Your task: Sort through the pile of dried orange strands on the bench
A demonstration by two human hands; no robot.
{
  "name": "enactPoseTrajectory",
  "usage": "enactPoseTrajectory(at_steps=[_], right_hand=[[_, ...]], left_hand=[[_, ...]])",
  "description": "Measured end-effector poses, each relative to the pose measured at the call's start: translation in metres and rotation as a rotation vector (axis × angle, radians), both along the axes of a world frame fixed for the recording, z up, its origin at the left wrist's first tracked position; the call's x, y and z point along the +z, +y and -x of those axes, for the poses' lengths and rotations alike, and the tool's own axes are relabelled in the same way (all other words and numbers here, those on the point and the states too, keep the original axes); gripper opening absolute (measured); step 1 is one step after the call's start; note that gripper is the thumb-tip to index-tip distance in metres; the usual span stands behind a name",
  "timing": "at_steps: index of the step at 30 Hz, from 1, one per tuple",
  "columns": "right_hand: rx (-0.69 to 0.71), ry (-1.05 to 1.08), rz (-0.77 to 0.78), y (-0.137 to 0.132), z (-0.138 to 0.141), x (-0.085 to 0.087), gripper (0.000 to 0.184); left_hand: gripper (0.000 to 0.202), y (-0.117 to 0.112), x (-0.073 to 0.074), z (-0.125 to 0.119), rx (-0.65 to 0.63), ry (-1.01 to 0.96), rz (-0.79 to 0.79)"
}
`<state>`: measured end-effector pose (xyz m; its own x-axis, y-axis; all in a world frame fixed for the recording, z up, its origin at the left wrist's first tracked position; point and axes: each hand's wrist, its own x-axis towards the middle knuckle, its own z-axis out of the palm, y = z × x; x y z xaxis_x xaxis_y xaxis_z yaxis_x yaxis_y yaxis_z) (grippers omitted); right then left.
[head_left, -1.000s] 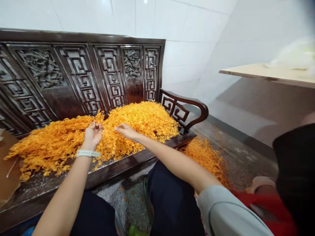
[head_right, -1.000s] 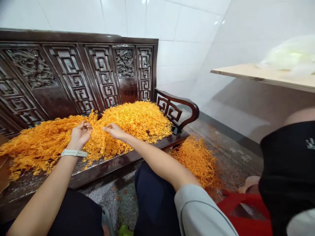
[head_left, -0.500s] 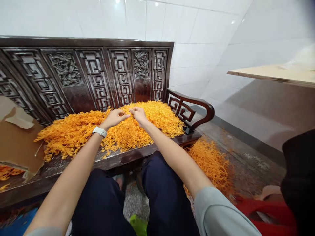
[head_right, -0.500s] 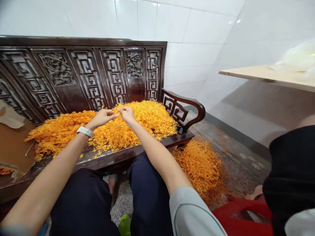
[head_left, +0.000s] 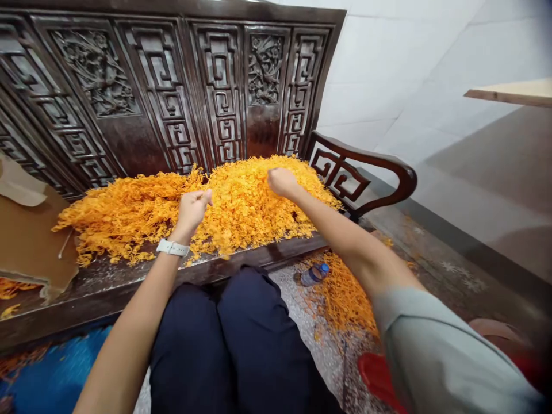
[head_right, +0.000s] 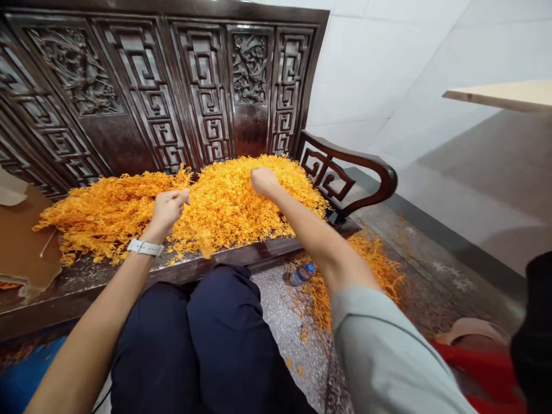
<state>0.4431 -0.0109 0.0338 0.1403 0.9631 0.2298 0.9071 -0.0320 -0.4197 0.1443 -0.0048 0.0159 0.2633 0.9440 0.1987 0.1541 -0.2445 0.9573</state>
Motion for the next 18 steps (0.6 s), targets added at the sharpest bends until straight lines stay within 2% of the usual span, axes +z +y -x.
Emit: enactPoseTrajectory(at_steps=[3,5,6,8,9,10,11,12,14,15,16,18], right_hand=[[0.05,-0.016,-0.028,-0.023,-0.009,0.013,0.015],[0.259,0.041,0.048,-0.049,0.0,0.022,0.013],[0.421,0.095,0.14,-0.062,0.007,0.026,0.012],[0.789,0.23,0.435,-0.083,0.02,0.034,0.013],[0.931,0.312,0.597,-0.088,0.024,0.037,0.014],[0.989,0.434,0.696,-0.089,0.028,0.038,0.014],[0.944,0.63,0.694,-0.084,0.03,0.037,0.013],[0.805,0.872,0.591,-0.076,0.031,0.034,0.014],[0.378,1.295,0.216,-0.052,0.035,0.023,0.014],[0.193,1.412,0.052,-0.04,0.038,0.015,0.014],[0.078,1.466,-0.047,-0.03,0.042,0.008,0.013],[0.027,1.468,-0.088,-0.02,0.054,-0.005,0.01]], left_hand=[[0.039,-0.002,0.002,0.018,-0.041,-0.104,0.091],[0.037,-0.002,0.002,0.025,-0.057,-0.13,0.133],[0.037,-0.002,0.001,0.027,-0.05,-0.149,0.159],[0.038,-0.003,0.0,0.028,-0.041,-0.192,0.22],[0.039,-0.004,-0.001,0.028,-0.045,-0.211,0.243],[0.039,-0.005,-0.001,0.028,-0.051,-0.225,0.257],[0.04,-0.007,-0.001,0.028,-0.056,-0.235,0.261],[0.04,-0.008,-0.001,0.028,-0.061,-0.243,0.261],[0.042,-0.012,0.0,0.026,-0.066,-0.25,0.26],[0.042,-0.013,0.001,0.025,-0.065,-0.246,0.258],[0.041,-0.014,0.001,0.024,-0.061,-0.233,0.244],[0.034,-0.016,0.002,0.02,-0.052,-0.172,0.146]])
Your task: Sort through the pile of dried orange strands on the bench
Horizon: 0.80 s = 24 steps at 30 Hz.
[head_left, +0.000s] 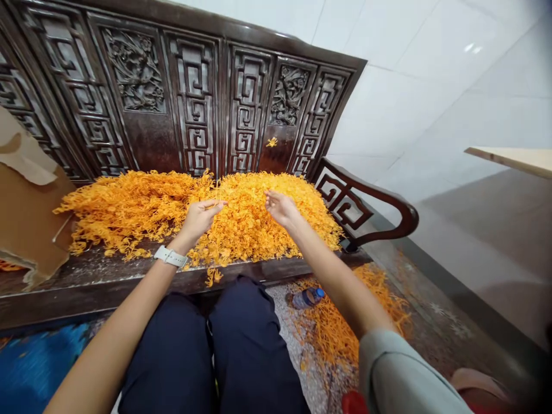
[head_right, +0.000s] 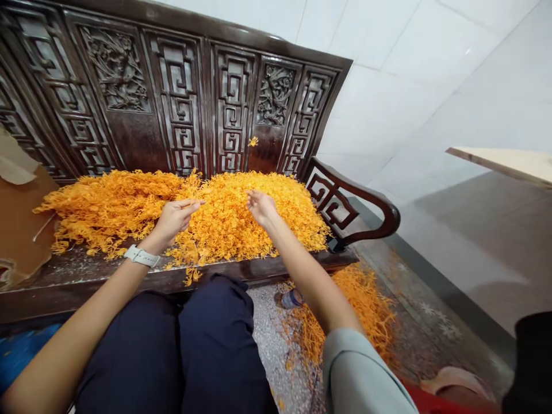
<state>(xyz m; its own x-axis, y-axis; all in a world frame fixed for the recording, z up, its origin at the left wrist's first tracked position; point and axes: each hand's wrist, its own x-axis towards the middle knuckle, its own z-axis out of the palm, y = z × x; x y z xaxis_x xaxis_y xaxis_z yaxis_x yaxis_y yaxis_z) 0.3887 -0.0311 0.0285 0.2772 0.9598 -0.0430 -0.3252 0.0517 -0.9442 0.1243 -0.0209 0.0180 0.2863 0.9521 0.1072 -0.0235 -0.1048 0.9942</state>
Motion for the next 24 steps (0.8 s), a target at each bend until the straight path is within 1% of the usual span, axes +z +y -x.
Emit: enactPoseTrajectory(at_steps=[1,2,4,6,8,10,12,15,17,19,21,24], right_hand=[[-0.01,-0.009,-0.008,0.0,0.007,-0.005,0.006],[-0.009,-0.03,-0.021,-0.003,0.015,-0.009,0.01],[0.038,-0.105,-0.044,-0.011,0.028,-0.013,0.03],[0.127,-0.171,-0.069,-0.018,0.037,-0.013,0.043],[0.171,-0.19,-0.126,-0.02,0.039,-0.012,0.045],[0.122,-0.19,-0.203,-0.018,0.031,-0.011,0.042],[0.03,-0.196,-0.252,-0.017,0.016,-0.01,0.041],[-0.046,-0.217,-0.26,-0.016,-0.008,-0.01,0.041],[-0.077,-0.236,-0.252,-0.015,-0.018,-0.012,0.042],[-0.111,-0.251,-0.24,-0.011,-0.021,-0.015,0.042],[-0.141,-0.267,-0.221,-0.005,-0.019,-0.018,0.04],[-0.165,-0.305,-0.183,0.007,-0.015,-0.018,0.035]], left_hand=[[0.029,-0.001,0.001,-0.003,0.004,0.045,-0.089],[0.025,-0.003,0.001,-0.006,-0.006,0.104,-0.195],[0.024,-0.008,0.004,-0.013,-0.045,0.265,-0.397],[0.028,-0.014,0.008,-0.022,-0.081,0.436,-0.532],[0.028,-0.021,0.012,-0.03,-0.095,0.553,-0.615],[0.026,-0.025,0.015,-0.036,-0.104,0.597,-0.67],[0.026,-0.028,0.016,-0.04,-0.107,0.62,-0.695],[0.028,-0.029,0.016,-0.045,-0.1,0.643,-0.71],[0.027,-0.03,0.016,-0.049,-0.092,0.665,-0.739],[0.028,-0.031,0.016,-0.056,-0.074,0.696,-0.774],[0.029,-0.033,0.016,-0.062,-0.06,0.723,-0.795],[0.029,-0.035,0.016,-0.068,-0.046,0.717,-0.798]])
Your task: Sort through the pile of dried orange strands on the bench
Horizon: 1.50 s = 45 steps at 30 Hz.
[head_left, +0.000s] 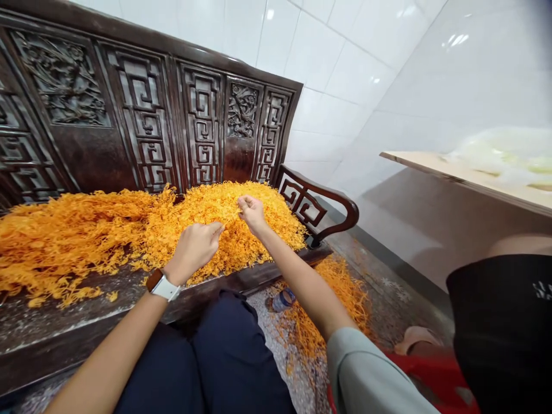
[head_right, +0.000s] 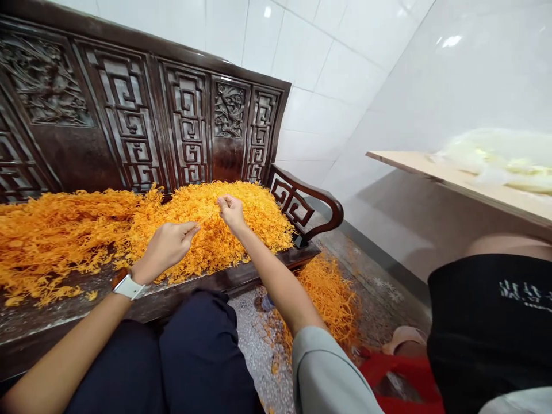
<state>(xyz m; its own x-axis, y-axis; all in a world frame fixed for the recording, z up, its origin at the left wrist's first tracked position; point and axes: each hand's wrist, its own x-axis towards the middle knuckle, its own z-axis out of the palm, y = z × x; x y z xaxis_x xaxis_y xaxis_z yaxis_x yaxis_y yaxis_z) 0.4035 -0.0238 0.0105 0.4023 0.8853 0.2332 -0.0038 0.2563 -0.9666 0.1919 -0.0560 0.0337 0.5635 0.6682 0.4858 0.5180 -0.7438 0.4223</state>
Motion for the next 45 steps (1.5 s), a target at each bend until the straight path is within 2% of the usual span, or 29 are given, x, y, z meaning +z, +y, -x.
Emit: enactPoseTrajectory(at_steps=[3,6,8,10,12,13,15,17,18,19,20,22,23,24,25,26,28,30,33,36,38,39,40,41,43,44,45], right_hand=[[-0.054,-0.039,0.039,0.008,-0.015,0.008,0.03],[-0.125,-0.077,0.093,-0.001,-0.052,0.015,0.032],[-0.086,-0.123,0.154,-0.019,-0.073,0.017,0.036],[0.034,-0.183,0.228,-0.044,-0.081,0.016,0.037],[0.273,-0.285,0.308,-0.072,-0.074,0.017,0.031],[0.459,-0.355,0.346,-0.086,-0.067,0.02,0.027],[0.943,-0.483,0.421,-0.109,-0.054,0.031,0.023],[1.399,-0.516,0.443,-0.12,-0.048,0.043,0.023],[1.486,-0.437,0.393,-0.119,-0.048,0.047,0.023],[1.441,-0.292,0.307,-0.114,-0.05,0.048,0.022],[1.251,-0.089,0.209,-0.106,-0.052,0.047,0.023],[0.642,0.339,0.074,-0.083,-0.056,0.037,0.026],[0.37,0.491,0.066,-0.072,-0.056,0.03,0.026],[0.191,0.581,0.096,-0.063,-0.054,0.022,0.023],[0.11,0.621,0.143,-0.056,-0.05,0.015,0.02],[0.096,0.634,0.182,-0.053,-0.044,0.009,0.017],[0.16,0.617,0.201,-0.055,-0.03,0.001,0.012],[0.258,0.518,0.141,-0.062,-0.019,0.001,0.022],[0.338,0.185,0.013,-0.069,-0.017,0.009,0.038],[0.227,-0.199,-0.137,-0.082,-0.015,0.019,0.033],[0.22,-0.456,-0.269,-0.106,-0.002,0.03,0.023],[0.308,-0.566,-0.338,-0.122,0.009,0.036,0.016],[0.455,-0.667,-0.413,-0.14,0.02,0.044,0.016],[0.697,-0.713,-0.504,-0.158,0.032,0.053,0.021],[1.31,-0.75,-0.595,-0.183,0.05,0.07,0.024],[1.548,-0.727,-0.557,-0.187,0.054,0.077,0.023],[1.683,-0.669,-0.478,-0.184,0.053,0.082,0.021]], left_hand=[[0.027,-0.002,0.001,0.001,-0.011,-0.066,0.005],[0.034,-0.001,0.001,0.008,0.054,-0.257,0.043],[0.039,0.003,-0.001,0.011,0.112,-0.385,0.098],[0.035,0.007,-0.006,0.013,0.116,-0.426,0.165],[0.03,0.011,-0.01,0.012,0.103,-0.424,0.219],[0.031,0.012,-0.011,0.011,0.107,-0.421,0.236],[0.034,0.011,-0.012,0.008,0.115,-0.402,0.245],[0.037,0.009,-0.01,0.007,0.091,-0.351,0.225],[0.039,0.007,-0.009,0.006,0.075,-0.32,0.204],[0.041,0.006,-0.008,0.005,0.065,-0.294,0.175],[0.043,0.005,-0.006,0.005,0.057,-0.269,0.141],[0.046,0.003,-0.004,0.004,0.049,-0.216,0.069],[0.046,0.003,-0.004,0.004,0.041,-0.184,0.033],[0.045,0.002,-0.003,0.003,0.033,-0.145,0.0],[0.043,0.001,-0.003,0.003,0.026,-0.102,-0.03],[0.041,0.0,-0.003,0.003,0.019,-0.058,-0.055],[0.037,-0.002,-0.004,0.003,0.013,0.03,-0.09],[0.035,-0.003,-0.005,0.003,0.01,0.113,-0.1],[0.034,-0.004,-0.007,0.003,0.009,0.227,-0.105],[0.034,-0.003,-0.006,0.003,0.046,0.319,-0.101],[0.032,0.0,-0.007,0.002,0.09,0.355,-0.083],[0.032,0.003,-0.008,0.003,0.117,0.371,-0.073],[0.031,0.006,-0.01,0.003,0.148,0.388,-0.06],[0.031,0.01,-0.012,0.005,0.183,0.403,-0.044],[0.032,0.017,-0.016,0.007,0.23,0.424,0.002],[0.033,0.019,-0.017,0.008,0.224,0.429,0.027],[0.034,0.021,-0.018,0.008,0.199,0.428,0.044]])
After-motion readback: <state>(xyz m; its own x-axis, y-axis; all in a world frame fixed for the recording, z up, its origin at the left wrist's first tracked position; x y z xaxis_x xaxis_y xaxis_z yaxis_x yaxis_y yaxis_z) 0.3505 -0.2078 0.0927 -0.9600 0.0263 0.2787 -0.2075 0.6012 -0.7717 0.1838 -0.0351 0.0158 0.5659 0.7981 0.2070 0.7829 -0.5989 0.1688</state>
